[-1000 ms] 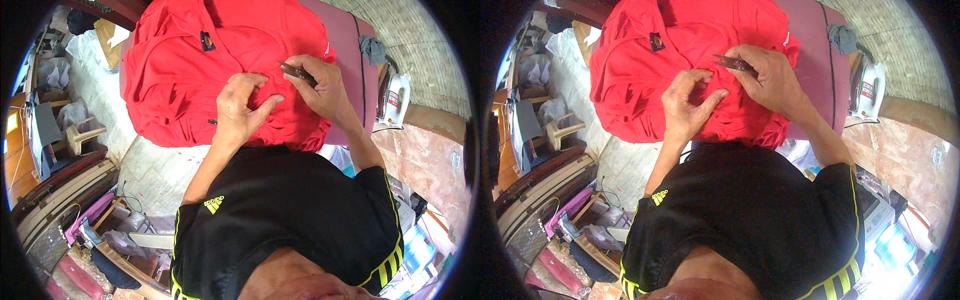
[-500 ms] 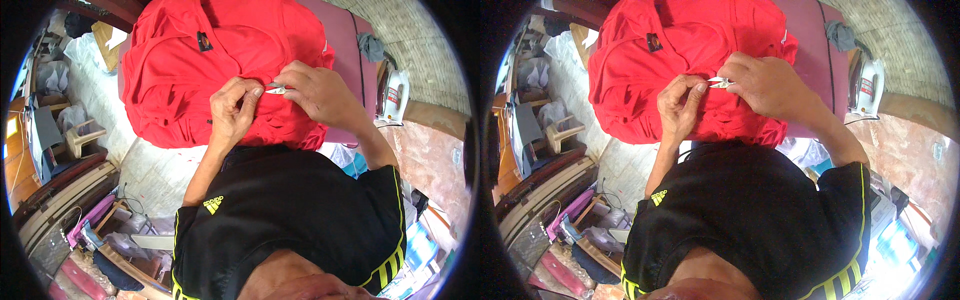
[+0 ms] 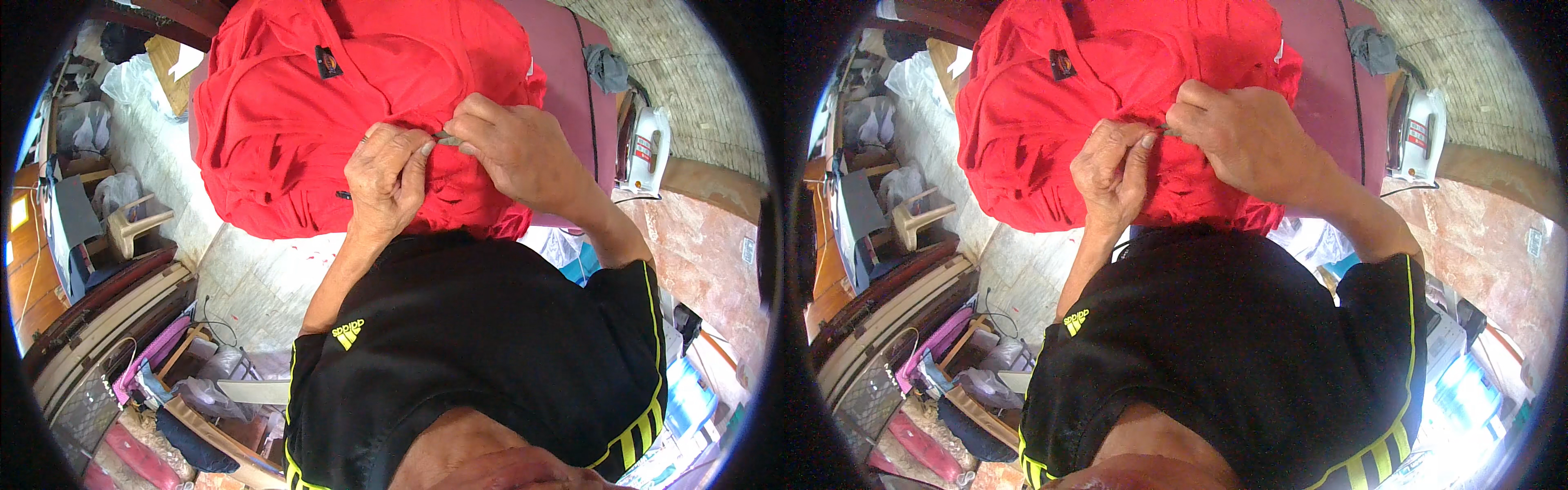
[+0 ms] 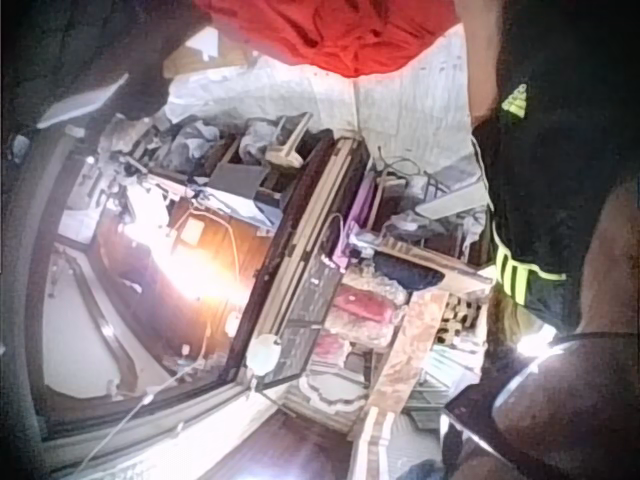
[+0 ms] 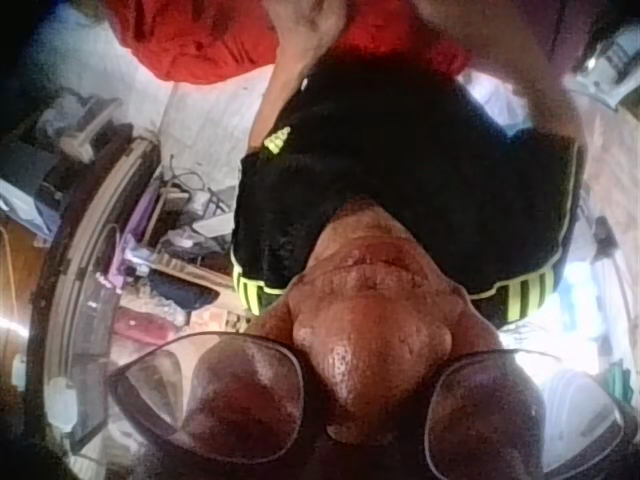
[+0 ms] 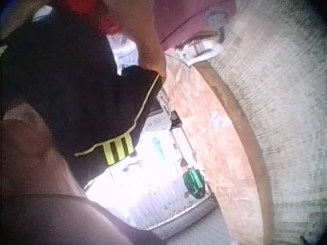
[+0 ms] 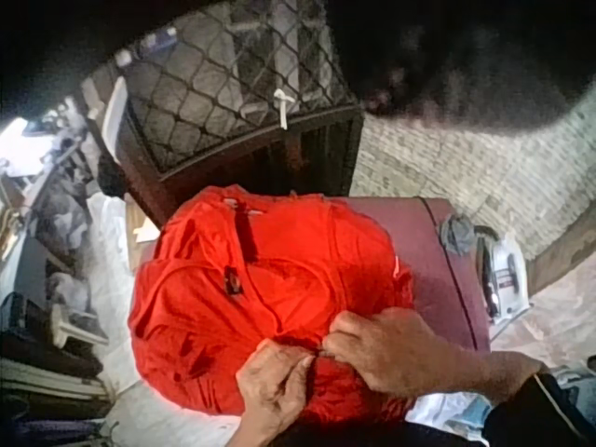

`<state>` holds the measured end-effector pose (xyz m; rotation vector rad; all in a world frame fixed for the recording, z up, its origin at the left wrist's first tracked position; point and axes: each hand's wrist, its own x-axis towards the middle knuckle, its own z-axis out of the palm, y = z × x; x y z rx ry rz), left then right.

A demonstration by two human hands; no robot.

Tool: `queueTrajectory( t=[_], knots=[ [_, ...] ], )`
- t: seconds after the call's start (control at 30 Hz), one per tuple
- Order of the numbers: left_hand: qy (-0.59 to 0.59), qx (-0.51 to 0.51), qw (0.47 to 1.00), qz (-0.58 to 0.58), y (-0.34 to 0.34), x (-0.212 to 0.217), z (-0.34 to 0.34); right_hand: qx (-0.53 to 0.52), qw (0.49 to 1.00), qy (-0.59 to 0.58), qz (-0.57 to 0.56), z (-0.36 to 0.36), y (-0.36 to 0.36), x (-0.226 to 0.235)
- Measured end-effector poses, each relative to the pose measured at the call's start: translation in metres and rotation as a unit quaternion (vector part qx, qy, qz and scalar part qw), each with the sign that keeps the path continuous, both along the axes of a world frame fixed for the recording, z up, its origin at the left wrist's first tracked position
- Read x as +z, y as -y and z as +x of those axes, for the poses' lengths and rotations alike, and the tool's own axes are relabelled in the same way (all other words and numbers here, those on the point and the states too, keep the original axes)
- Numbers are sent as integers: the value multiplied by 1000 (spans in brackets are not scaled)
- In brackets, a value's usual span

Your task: The person uses a small blade to cut and remove multiple plastic tags from a red garment. They repeatedly pick tags, slice the attachment points, and pull the tags off the fabric.

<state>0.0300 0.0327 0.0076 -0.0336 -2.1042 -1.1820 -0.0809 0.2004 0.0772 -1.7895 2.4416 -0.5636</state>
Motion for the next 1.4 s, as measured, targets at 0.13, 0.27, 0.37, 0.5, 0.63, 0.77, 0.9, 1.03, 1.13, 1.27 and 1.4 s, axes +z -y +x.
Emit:
queueTrajectory(
  t=[0.13,0.27,0.37,0.5,0.63,0.77,0.9,1.03,1.13,1.27,1.4],
  knots=[
    [21,10,1000,-10,0,-1,7,18,999,22,-35,-3,2,-5],
    [27,11,999,-23,-1,3,7,19,1000,21,-14,-3,2,-1],
    [23,8,999,-33,-2,6,4,35,999,18,10,-5,-1,2],
    [9,9,1000,-21,-5,6,4,54,997,34,37,-10,0,3],
    [155,-54,981,101,18,19,36,42,989,138,-39,-18,2,1],
    [454,-285,844,17,80,34,108,49,941,300,-152,-43,-10,-15],
    [325,-143,928,-115,79,46,104,71,949,292,-101,-44,-9,-14],
    [45,-45,994,-85,44,41,20,52,946,287,-138,-42,-8,-28],
    [80,-19,994,-65,33,34,-17,18,944,303,-131,-38,-11,-19],
    [158,-110,980,-45,52,19,-30,2,935,328,-135,-44,-23,-20],
    [148,-121,981,16,52,24,-32,-15,928,325,-182,-46,-15,-5]
  ],
)
